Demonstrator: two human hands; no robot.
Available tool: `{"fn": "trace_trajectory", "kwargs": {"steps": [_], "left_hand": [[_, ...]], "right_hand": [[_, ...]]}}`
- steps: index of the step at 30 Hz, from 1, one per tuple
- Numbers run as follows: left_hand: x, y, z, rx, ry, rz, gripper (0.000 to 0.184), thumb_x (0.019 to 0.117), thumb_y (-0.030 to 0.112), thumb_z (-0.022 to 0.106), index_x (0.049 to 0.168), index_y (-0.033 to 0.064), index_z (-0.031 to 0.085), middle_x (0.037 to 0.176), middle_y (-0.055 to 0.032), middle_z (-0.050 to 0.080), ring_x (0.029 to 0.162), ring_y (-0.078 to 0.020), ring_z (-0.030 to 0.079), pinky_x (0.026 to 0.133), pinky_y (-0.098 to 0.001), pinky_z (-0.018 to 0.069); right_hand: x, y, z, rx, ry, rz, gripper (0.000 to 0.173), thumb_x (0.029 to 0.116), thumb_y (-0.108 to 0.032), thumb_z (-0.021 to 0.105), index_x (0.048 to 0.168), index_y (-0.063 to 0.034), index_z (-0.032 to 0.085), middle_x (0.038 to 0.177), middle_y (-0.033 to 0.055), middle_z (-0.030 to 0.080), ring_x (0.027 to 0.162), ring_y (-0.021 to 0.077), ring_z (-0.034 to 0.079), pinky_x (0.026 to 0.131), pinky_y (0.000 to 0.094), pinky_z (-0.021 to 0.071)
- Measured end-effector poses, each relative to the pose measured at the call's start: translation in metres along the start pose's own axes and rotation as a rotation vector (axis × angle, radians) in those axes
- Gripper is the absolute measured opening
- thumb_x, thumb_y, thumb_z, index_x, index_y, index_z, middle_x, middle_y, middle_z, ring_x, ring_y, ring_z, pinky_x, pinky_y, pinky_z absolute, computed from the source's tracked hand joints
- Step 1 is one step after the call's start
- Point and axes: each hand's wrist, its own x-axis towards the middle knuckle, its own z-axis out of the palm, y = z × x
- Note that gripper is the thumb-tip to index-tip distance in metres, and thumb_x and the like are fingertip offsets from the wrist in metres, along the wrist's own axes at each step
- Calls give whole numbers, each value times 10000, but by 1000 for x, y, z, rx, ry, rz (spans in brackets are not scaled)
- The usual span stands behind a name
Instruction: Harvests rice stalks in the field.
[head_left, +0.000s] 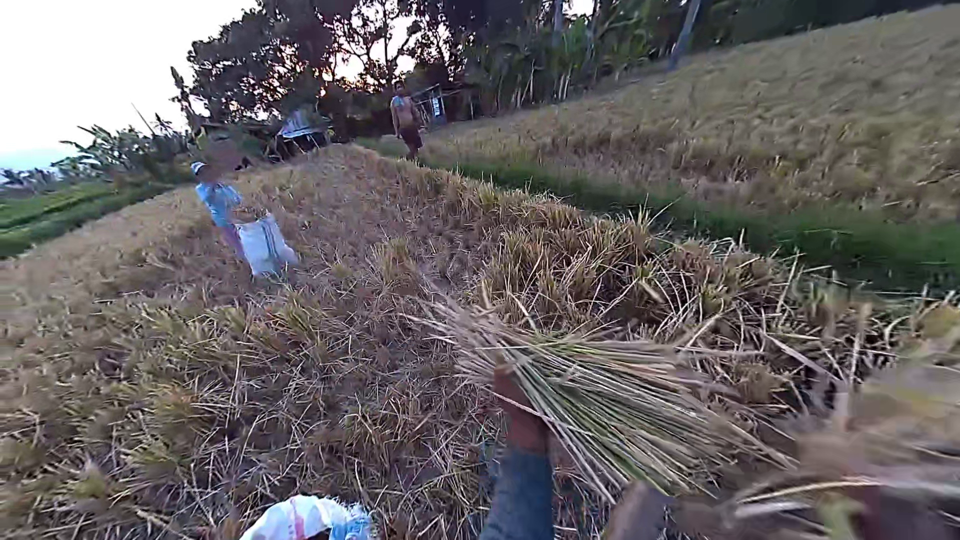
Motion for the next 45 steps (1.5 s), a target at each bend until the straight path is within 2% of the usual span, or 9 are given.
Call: {"fn": "trace_trajectory", "kwargs": {"steps": [3, 7, 12, 16, 24, 30, 34, 39, 45], "left_hand": [[-19, -7, 13, 1, -74, -96, 314, 1107, 198, 279, 1090, 59, 561, 838, -5, 656, 753, -58, 663, 690, -269, 590], [5, 16, -15, 4, -78, 80, 321, 1083, 167, 269, 1015, 102, 575, 773, 36, 671, 699, -40, 674, 624, -252, 598], [43, 30, -53, 40, -46, 354, 374, 1104, 200, 208, 992, 109, 553, 765, 61, 647, 718, -8, 658, 644, -223, 586], [23, 15, -34, -7, -117, 341, 464, 1106, 147, 132, 910, 113, 552, 729, 77, 639, 697, 13, 651, 634, -191, 571], [-109, -55, 12, -155, -654, -99, 438, 1020, 160, 327, 819, 175, 716, 788, 32, 758, 761, -38, 724, 692, -253, 618], [-211, -47, 22, 419, -419, -106, 280, 733, 79, 693, 989, 6, 604, 750, 41, 698, 686, -23, 680, 654, -242, 605], [-229, -36, -14, 879, -377, 63, 340, 798, 199, 780, 995, -62, 686, 841, -75, 707, 786, -97, 686, 758, -311, 595], [-246, -18, -48, 1000, -409, 144, 569, 916, 305, 682, 1184, -192, 617, 1127, -314, 670, 1087, -333, 654, 1011, -449, 500], [-228, -19, -101, 690, -74, 426, 912, 952, 712, 376, 899, -137, 706, 903, -218, 709, 946, -197, 666, 934, -360, 516]], "right_hand": [[-33, -22, 71, -235, -161, 165, 669, 862, -136, 747, 1406, 106, 440, 1172, 136, 649, 1000, 66, 640, 924, 306, 549], [-15, -9, 4, -421, -120, 88, 691, 803, -100, 671, 1389, 146, 401, 1166, 188, 613, 1008, 80, 640, 908, 292, 553], [16, 50, -155, -1091, -198, 534, 640, 962, -211, 707, 1397, 183, 452, 1358, 455, 492, 1322, 584, 465, 1105, 707, 352], [26, 33, -173, -1317, -604, 650, 672, 935, -283, 768, 1470, 22, 497, 1337, 378, 572, 1271, 574, 524, 1052, 735, 381], [2, -82, -28, -614, -491, -275, 1197, 675, -846, 688, 1547, -67, 432, 1504, 219, 504, 1361, 388, 509, 1072, 624, 449], [-39, -33, -22, -11, -803, 220, 886, 681, -413, 863, 1357, 47, 524, 1162, 56, 677, 1031, 29, 639, 930, 247, 541], [-93, -10, -16, 113, -742, 386, 1079, 536, -622, 886, 1285, 67, 529, 1017, -12, 701, 891, -2, 660, 823, 241, 578], [-125, 12, -5, 227, -821, 423, 772, 616, -470, 903, 1200, -80, 581, 939, -123, 716, 837, -27, 672, 765, 197, 587], [-160, 13, 36, 239, -824, 522, 639, 607, -522, 914, 1043, -163, 616, 799, -174, 711, 731, -66, 667, 696, 153, 582]]}}
